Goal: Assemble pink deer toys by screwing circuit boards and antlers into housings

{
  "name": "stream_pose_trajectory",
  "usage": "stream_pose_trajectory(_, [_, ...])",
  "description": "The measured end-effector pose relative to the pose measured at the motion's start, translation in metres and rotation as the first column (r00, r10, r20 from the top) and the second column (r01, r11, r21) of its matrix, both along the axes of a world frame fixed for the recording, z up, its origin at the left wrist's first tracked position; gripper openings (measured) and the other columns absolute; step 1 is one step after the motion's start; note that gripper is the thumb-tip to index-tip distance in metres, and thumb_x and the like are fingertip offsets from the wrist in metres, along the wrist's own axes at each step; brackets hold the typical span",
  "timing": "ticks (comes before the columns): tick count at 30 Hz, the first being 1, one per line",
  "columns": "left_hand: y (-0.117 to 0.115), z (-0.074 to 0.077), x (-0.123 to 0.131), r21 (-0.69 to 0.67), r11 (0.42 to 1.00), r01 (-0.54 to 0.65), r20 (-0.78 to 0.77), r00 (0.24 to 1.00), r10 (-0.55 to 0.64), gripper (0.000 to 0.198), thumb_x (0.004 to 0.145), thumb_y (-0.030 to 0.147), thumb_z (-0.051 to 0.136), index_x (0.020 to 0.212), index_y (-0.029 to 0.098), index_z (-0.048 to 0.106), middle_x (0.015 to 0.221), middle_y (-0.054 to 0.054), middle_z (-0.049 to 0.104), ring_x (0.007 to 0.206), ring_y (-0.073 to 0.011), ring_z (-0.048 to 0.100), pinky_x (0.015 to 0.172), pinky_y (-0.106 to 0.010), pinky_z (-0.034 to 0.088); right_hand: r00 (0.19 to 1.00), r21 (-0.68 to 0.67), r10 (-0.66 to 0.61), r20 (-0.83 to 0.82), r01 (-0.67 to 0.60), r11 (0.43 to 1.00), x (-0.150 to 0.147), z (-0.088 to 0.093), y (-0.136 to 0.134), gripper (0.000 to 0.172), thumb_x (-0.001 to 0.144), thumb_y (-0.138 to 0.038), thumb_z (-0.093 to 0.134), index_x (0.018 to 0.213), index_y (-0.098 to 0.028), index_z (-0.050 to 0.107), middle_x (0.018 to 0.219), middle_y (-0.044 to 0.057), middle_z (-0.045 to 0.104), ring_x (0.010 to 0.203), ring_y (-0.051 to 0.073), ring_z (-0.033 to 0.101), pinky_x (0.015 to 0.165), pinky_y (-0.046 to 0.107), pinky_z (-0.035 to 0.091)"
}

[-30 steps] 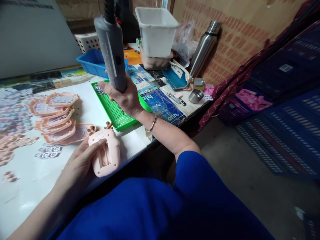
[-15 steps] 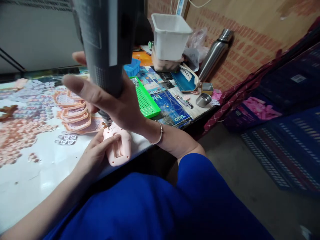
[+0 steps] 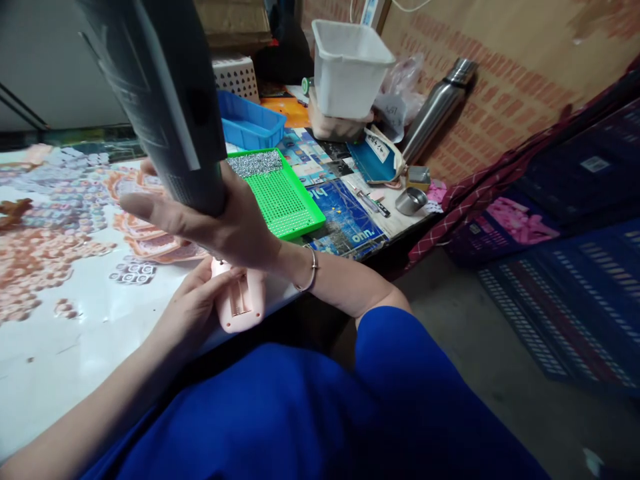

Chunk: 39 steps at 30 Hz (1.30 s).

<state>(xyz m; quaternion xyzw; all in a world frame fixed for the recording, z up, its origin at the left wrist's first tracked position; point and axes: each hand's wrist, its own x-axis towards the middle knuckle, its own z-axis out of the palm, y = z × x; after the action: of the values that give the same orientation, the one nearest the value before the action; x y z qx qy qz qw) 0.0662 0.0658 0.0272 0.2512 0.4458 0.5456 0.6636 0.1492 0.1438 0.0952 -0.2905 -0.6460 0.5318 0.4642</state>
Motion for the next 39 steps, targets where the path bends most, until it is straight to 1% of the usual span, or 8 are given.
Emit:
stream_pose_trajectory(3, [0.000, 0.002, 0.001, 0.007, 1.000, -0.014, -0.034, 0.999, 0.014, 0.045, 0.060, 0.034, 0.085, 0.097, 0.018, 0.064, 0.093, -0.006, 0.075, 0.097, -0.0292, 0.072, 0.085, -0.038, 0.056, 0.994, 0.018, 0.110, -0.027, -0.110, 0.994, 0.002, -0.004, -0.004, 0.044, 0.066, -0.061, 0.079, 0.079, -0.023, 0.061, 0.069, -0.001, 0.054, 0.070, 0.017, 0.057, 0.070, 0.034, 0.056])
stream_pose_trajectory(6, [0.000, 0.004, 0.002, 0.026, 0.999, -0.029, -0.079, 0.996, 0.031, 0.041, 0.059, 0.038, 0.085, 0.088, 0.018, 0.065, 0.088, -0.007, 0.075, 0.098, -0.0304, 0.071, 0.086, -0.039, 0.056, 0.996, 0.054, 0.090, -0.003, -0.090, 0.994, 0.004, -0.008, -0.005, 0.045, 0.063, -0.056, 0.083, 0.067, -0.023, 0.054, 0.066, -0.002, 0.050, 0.067, 0.015, 0.052, 0.070, 0.033, 0.054])
stream_pose_trajectory(13, [-0.008, 0.012, -0.001, -0.054, 0.998, 0.011, -0.188, 0.982, -0.021, 0.051, 0.061, 0.043, 0.088, 0.098, 0.017, 0.066, 0.090, -0.005, 0.075, 0.081, -0.0206, 0.068, 0.075, -0.029, 0.053, 0.946, 0.071, 0.253, -0.205, -0.243, 0.967, 0.013, -0.002, 0.015, 0.038, 0.076, -0.047, 0.078, 0.103, -0.026, 0.063, 0.063, -0.008, 0.052, 0.055, 0.012, 0.054, 0.053, 0.027, 0.047])
stream_pose_trajectory(16, [-0.025, 0.016, -0.004, -0.145, 0.987, 0.071, -0.236, 0.966, -0.104, 0.051, 0.062, 0.044, 0.088, 0.101, 0.017, 0.070, 0.088, -0.005, 0.075, 0.077, -0.0200, 0.067, 0.070, -0.027, 0.051, 0.941, 0.174, 0.083, -0.327, -0.026, 0.984, 0.022, -0.001, 0.032, 0.041, 0.076, -0.047, 0.078, 0.105, -0.025, 0.059, 0.059, -0.011, 0.047, 0.047, 0.009, 0.046, 0.049, 0.026, 0.043])
stream_pose_trajectory(19, [-0.043, 0.017, -0.009, -0.239, 0.954, 0.180, -0.203, 0.952, -0.230, 0.044, 0.061, 0.043, 0.090, 0.094, 0.018, 0.075, 0.077, -0.005, 0.074, 0.068, -0.0195, 0.065, 0.065, -0.028, 0.049, 0.946, 0.126, -0.157, -0.283, 0.199, 0.972, 0.031, -0.010, 0.054, 0.050, 0.068, -0.052, 0.082, 0.101, -0.024, 0.056, 0.061, -0.011, 0.046, 0.050, 0.008, 0.046, 0.053, 0.026, 0.046])
stream_pose_trajectory(26, [-0.057, 0.016, -0.014, -0.322, 0.898, 0.299, -0.039, 0.944, -0.329, 0.055, 0.054, 0.039, 0.094, 0.103, 0.022, 0.076, 0.080, -0.005, 0.073, 0.068, -0.0186, 0.062, 0.064, -0.028, 0.049, 0.960, 0.062, -0.242, -0.140, 0.252, 0.966, 0.037, -0.044, 0.099, 0.067, 0.063, -0.071, 0.078, 0.103, -0.024, 0.053, 0.059, -0.013, 0.043, 0.053, 0.003, 0.040, 0.053, 0.022, 0.040])
stream_pose_trajectory(33, [-0.036, 0.010, -0.020, -0.232, 0.969, 0.088, -0.024, 0.995, -0.096, 0.051, 0.060, 0.037, 0.092, 0.105, 0.021, 0.074, 0.100, -0.009, 0.076, 0.088, -0.0239, 0.070, 0.084, -0.033, 0.057, 0.944, 0.088, -0.302, -0.134, 0.315, 0.945, 0.038, -0.041, 0.082, 0.055, 0.070, -0.069, 0.074, 0.098, -0.025, 0.053, 0.061, -0.010, 0.047, 0.053, 0.008, 0.044, 0.055, 0.027, 0.046])
stream_pose_trajectory(39, [-0.017, 0.003, -0.019, -0.174, 0.985, -0.011, 0.053, 0.998, 0.021, 0.052, 0.053, 0.029, 0.097, 0.098, 0.018, 0.075, 0.096, -0.008, 0.077, 0.087, -0.0244, 0.073, 0.081, -0.033, 0.062, 0.949, -0.005, -0.296, -0.104, 0.298, 0.955, 0.034, -0.045, 0.095, 0.066, 0.064, -0.076, 0.075, 0.097, -0.024, 0.053, 0.058, -0.013, 0.043, 0.054, 0.003, 0.042, 0.053, 0.024, 0.037])
